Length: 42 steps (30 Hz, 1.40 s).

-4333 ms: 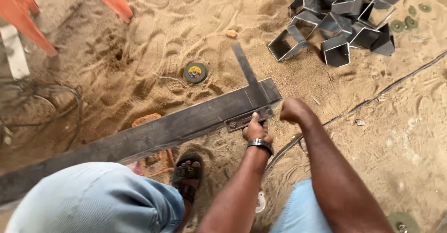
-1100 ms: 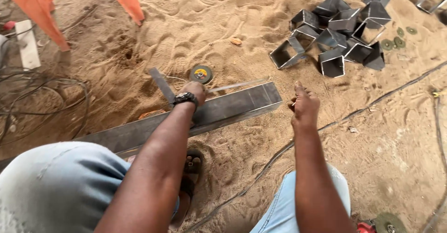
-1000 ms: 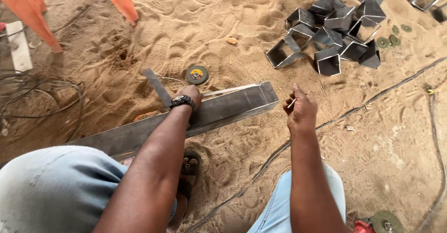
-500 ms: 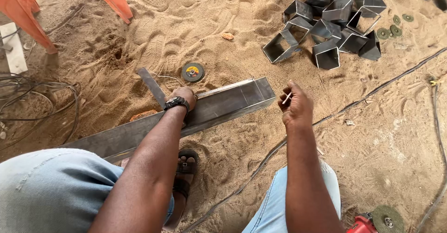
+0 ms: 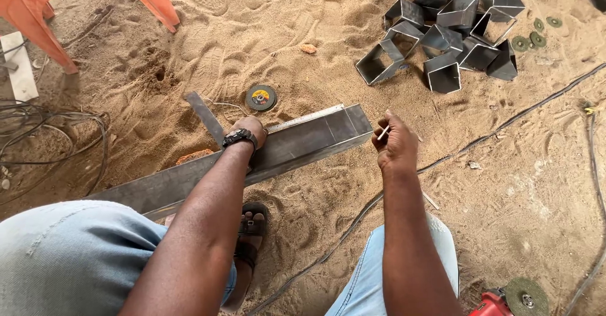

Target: Measuring a metal bar using a try square and then grinding/cutting it using an angle grinder.

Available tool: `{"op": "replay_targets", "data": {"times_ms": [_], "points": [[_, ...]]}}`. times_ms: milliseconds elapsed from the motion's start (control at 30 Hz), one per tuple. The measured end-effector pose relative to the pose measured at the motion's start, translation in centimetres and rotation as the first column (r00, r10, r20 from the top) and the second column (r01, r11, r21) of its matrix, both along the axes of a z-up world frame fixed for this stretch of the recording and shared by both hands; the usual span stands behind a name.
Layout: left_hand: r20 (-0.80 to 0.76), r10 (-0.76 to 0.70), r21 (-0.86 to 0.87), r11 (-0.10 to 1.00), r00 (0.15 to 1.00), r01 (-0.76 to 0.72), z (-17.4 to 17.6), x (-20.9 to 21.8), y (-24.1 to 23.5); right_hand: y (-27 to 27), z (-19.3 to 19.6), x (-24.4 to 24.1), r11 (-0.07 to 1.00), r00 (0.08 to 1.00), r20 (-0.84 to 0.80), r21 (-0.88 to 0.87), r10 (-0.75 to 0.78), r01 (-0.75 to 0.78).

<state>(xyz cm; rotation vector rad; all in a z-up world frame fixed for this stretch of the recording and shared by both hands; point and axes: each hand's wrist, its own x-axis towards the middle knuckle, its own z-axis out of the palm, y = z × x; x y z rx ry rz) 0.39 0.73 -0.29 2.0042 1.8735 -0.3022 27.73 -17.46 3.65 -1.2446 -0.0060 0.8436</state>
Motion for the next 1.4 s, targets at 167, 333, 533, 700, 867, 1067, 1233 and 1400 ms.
{"op": "replay_targets", "data": {"times_ms": [167, 333, 533, 700, 867, 1067, 1233, 1400], "points": [[0.018, 0.0, 0.015, 1.0, 1.0, 0.0, -0.2, -0.1, 0.0, 0.2, 0.1, -0.3, 1.0, 0.999, -0.042, 0.008, -0.012, 0.012], [-0.004, 0.011, 0.007, 1.0, 1.0, -0.011, 1.6, 0.2, -1.2, 0.4, 0.6, -0.8, 0.998, 0.996, -0.08, 0.032, -0.046, 0.049], [-0.011, 0.038, 0.008, 0.999, 0.999, -0.038, 0.0, 0.2, -0.5, 1.5, -1.6, -0.7, 0.999, 0.999, 0.023, -0.041, 0.03, -0.029], [0.027, 0.003, 0.047, 0.999, 1.0, -0.004, -1.5, 0.0, 0.6, 4.8, -7.1, -3.0, 0.921, 0.843, 0.376, -0.223, 0.385, -0.32], [0.016, 0.032, 0.035, 0.999, 0.999, -0.032, -1.6, 0.2, 0.3, 7.6, -10.5, -5.2, 0.836, 0.638, 0.544, -0.405, 0.545, -0.37], [0.025, 0.042, 0.048, 0.998, 0.999, -0.043, -1.3, 0.0, 0.1, 10.8, -12.3, -6.0, 0.803, 0.332, 0.731, -0.533, 0.596, -0.268], [0.032, 0.045, 0.036, 0.998, 0.998, -0.046, -1.7, 0.2, 0.2, 11.8, -12.3, -6.1, 0.824, 0.215, 0.798, -0.524, 0.564, -0.218], [-0.001, 0.013, 0.033, 0.999, 1.0, -0.013, -1.2, 0.2, -0.2, 12.1, -12.3, -5.9, 0.819, 0.147, 0.81, -0.537, 0.568, -0.204]]}}
